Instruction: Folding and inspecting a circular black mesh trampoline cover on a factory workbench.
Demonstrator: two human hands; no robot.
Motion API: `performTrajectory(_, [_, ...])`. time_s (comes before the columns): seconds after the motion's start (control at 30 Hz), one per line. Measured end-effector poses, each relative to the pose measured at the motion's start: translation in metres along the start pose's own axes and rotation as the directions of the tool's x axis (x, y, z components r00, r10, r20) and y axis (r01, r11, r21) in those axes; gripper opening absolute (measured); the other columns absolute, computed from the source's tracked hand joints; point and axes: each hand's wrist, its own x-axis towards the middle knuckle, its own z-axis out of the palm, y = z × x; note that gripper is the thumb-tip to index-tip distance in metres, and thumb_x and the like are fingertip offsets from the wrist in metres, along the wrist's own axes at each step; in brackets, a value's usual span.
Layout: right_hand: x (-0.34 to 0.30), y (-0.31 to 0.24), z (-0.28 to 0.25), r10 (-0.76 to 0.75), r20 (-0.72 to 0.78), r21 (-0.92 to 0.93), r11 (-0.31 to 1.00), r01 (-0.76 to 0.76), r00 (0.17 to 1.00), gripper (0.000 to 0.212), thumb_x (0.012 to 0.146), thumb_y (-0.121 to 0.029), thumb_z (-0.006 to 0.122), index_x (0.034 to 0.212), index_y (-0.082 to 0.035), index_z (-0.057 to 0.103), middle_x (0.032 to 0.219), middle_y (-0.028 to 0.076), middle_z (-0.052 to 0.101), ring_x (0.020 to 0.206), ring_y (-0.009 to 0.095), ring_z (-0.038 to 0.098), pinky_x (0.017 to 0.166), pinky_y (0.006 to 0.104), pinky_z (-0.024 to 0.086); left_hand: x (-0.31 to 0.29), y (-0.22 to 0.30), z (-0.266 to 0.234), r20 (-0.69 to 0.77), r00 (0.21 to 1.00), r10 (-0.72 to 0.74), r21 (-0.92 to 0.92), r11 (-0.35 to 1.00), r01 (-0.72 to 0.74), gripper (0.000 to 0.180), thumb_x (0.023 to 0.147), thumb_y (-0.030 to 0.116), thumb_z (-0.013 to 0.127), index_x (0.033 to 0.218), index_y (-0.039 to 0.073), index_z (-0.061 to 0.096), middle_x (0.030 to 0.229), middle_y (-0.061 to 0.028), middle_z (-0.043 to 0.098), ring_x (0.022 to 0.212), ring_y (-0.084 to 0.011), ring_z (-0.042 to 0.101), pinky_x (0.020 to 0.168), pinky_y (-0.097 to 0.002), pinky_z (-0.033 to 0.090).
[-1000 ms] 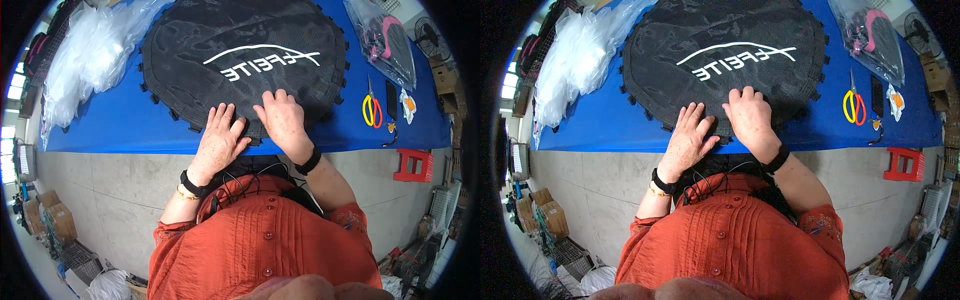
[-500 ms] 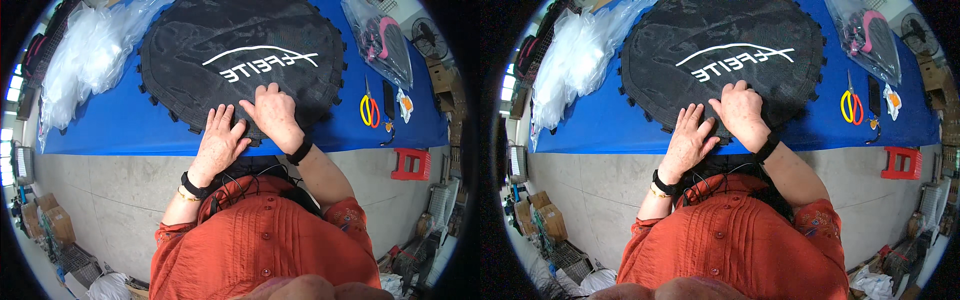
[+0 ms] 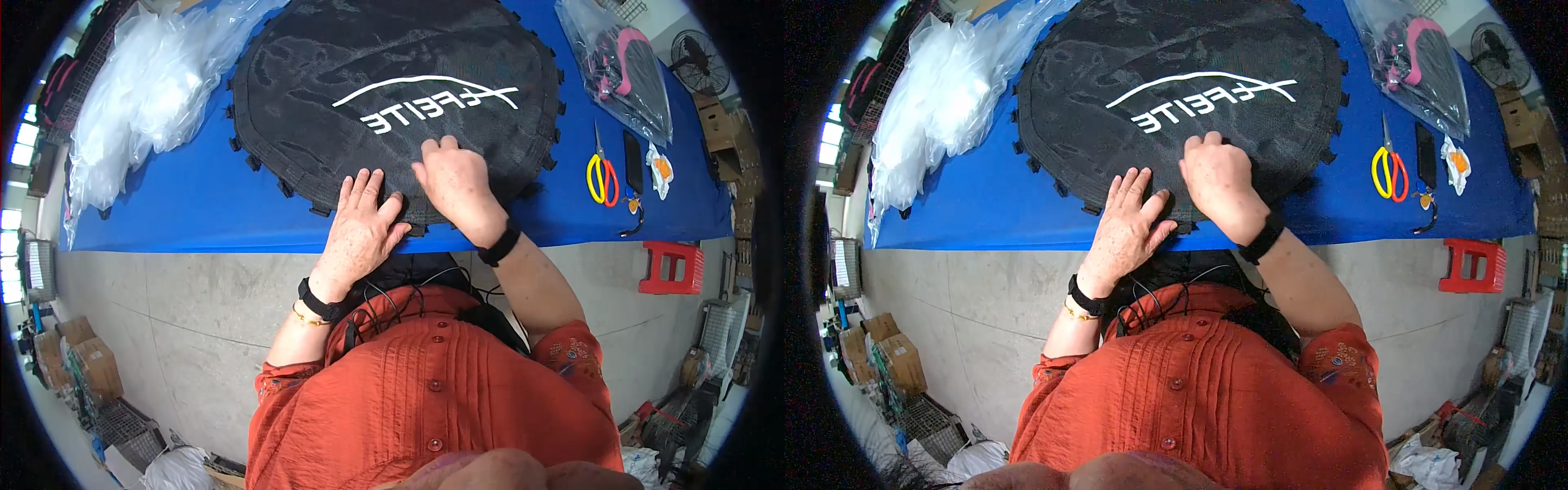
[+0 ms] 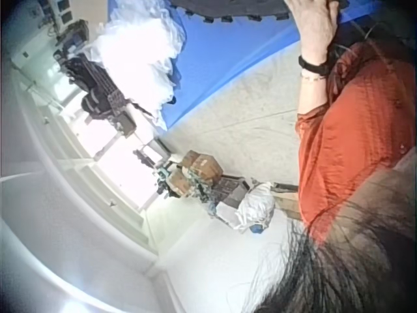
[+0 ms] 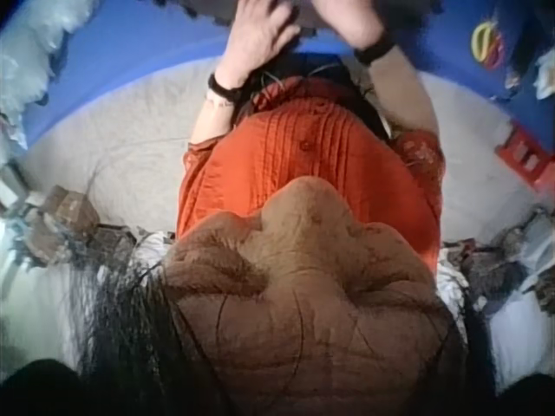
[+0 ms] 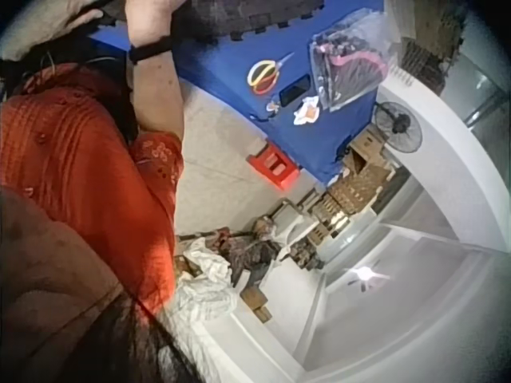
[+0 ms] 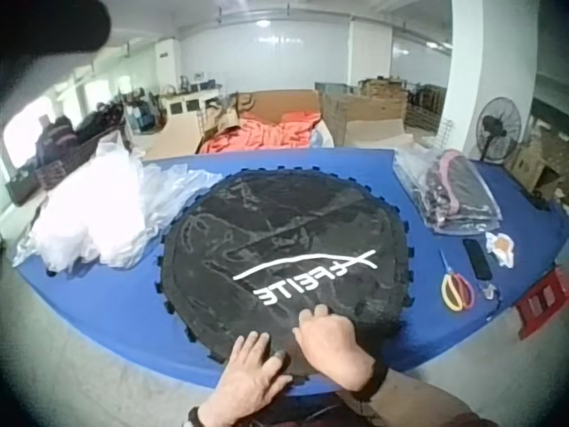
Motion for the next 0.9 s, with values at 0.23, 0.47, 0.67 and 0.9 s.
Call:
performTrajectory(0.23, [-0.031,0.016,-0.015,-0.053,0.038,0.197,0.979,0.045,0.998,0.023,0.093,-0.023,0.080,0.102,-0.007,0.065,0.102,0.015,0.066,0.092,0.037,0.073,0.077,0.0469,0.061,0.000,0.000,0.001,-0.004,1.000,-0.004,0.005,1.000,0.004,0.049,0.099,0.038,0.074,0.137,0.009,0.064,0.158,-0.0292,0.048,0.150,-0.0497,0.043,0.127,-0.0598,0.032])
performTrajectory(0.47, [-0.038,0.017,-0.016,-0.063,0.029,0.201,0.978,0.055,0.998,0.020,0.096,-0.022,0.077,0.104,-0.008,0.066,0.106,0.013,0.066,0.098,0.036,0.071,0.081,0.0467,0.060,0.000,0.002,0.000,0.006,1.000,-0.011,0.022,1.000,0.011,0.052,0.100,0.039,0.072,0.144,0.013,0.062,0.159,-0.0281,0.048,0.150,-0.0493,0.043,0.127,-0.0597,0.032])
performTrajectory(0.67, [-0.041,0.024,-0.015,-0.056,0.021,0.254,0.966,0.049,0.998,0.018,0.095,-0.017,0.076,0.108,-0.007,0.067,0.111,0.013,0.067,0.102,0.036,0.069,0.086,0.0459,0.059,0.002,0.004,-0.001,0.025,0.999,-0.022,0.030,0.999,0.021,0.053,0.100,0.039,0.072,0.146,0.015,0.062,0.159,-0.0274,0.048,0.150,-0.0487,0.043,0.127,-0.0598,0.032])
performTrajectory(0.9, [-0.047,0.029,-0.015,-0.094,0.023,0.350,0.933,0.080,0.995,0.020,0.094,-0.011,0.075,0.112,-0.005,0.070,0.119,0.013,0.068,0.106,0.037,0.069,0.091,0.0461,0.058,0.002,0.003,0.001,-0.002,1.000,-0.007,0.013,1.000,0.007,0.051,0.098,0.038,0.073,0.141,0.012,0.065,0.155,-0.0309,0.050,0.147,-0.0512,0.045,0.125,-0.0630,0.034])
